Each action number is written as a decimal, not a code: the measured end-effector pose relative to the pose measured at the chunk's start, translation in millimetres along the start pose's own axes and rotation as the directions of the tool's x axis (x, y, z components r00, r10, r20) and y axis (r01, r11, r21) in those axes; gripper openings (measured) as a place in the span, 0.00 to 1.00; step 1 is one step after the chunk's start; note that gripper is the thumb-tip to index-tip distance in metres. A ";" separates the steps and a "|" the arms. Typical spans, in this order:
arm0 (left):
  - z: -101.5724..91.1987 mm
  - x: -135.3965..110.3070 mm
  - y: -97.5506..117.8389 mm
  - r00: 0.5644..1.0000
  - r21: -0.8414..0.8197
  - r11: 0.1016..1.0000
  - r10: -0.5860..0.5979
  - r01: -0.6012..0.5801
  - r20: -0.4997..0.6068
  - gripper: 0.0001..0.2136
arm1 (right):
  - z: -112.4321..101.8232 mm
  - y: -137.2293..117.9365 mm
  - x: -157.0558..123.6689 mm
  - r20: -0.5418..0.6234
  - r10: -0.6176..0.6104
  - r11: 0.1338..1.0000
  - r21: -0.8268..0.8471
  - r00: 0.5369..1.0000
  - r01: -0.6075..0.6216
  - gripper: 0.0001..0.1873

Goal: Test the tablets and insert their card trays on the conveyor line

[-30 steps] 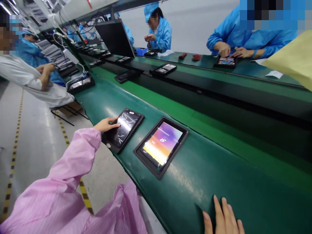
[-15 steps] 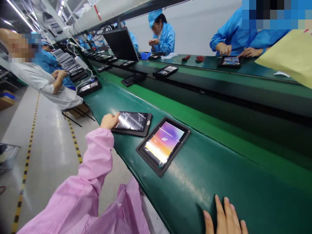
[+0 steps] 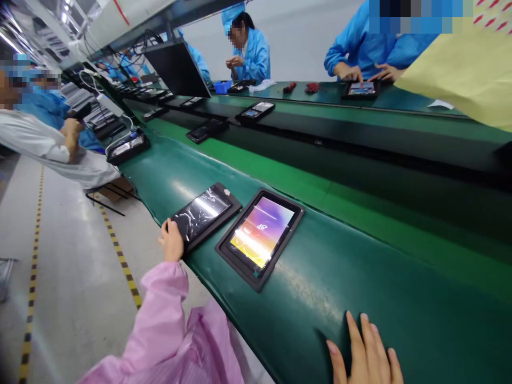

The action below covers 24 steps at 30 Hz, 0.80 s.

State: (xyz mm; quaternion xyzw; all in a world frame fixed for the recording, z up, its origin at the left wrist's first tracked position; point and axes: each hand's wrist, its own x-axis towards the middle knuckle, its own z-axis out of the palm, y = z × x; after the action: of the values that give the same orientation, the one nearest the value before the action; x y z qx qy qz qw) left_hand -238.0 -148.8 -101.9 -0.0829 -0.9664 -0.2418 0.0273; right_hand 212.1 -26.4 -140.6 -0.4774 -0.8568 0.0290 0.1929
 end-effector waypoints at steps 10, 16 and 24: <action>-12.9 7.5 75.5 0.704 0.091 0.703 0.680 -0.706 0.206 0.37 | -6.5 -25.5 11.6 -0.070 0.002 0.999 0.039 0.998 0.001 0.34; 16.6 45.6 111.6 0.378 -0.096 0.454 0.826 -0.886 0.419 0.31 | -1.8 -132.6 44.4 -0.070 -0.101 0.964 0.239 0.992 0.115 0.33; 29.4 36.3 113.6 0.433 -0.140 0.480 0.859 -0.866 0.272 0.27 | 17.1 -181.0 56.0 -0.070 -0.258 0.961 0.084 0.964 0.264 0.12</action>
State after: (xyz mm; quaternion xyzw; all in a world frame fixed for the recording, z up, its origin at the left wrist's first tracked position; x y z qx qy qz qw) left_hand -254.5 -30.8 -71.8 -0.5997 -0.7824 -0.1682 -0.0021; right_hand 33.6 -75.9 -97.0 -0.3514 -0.9040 0.0293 0.2418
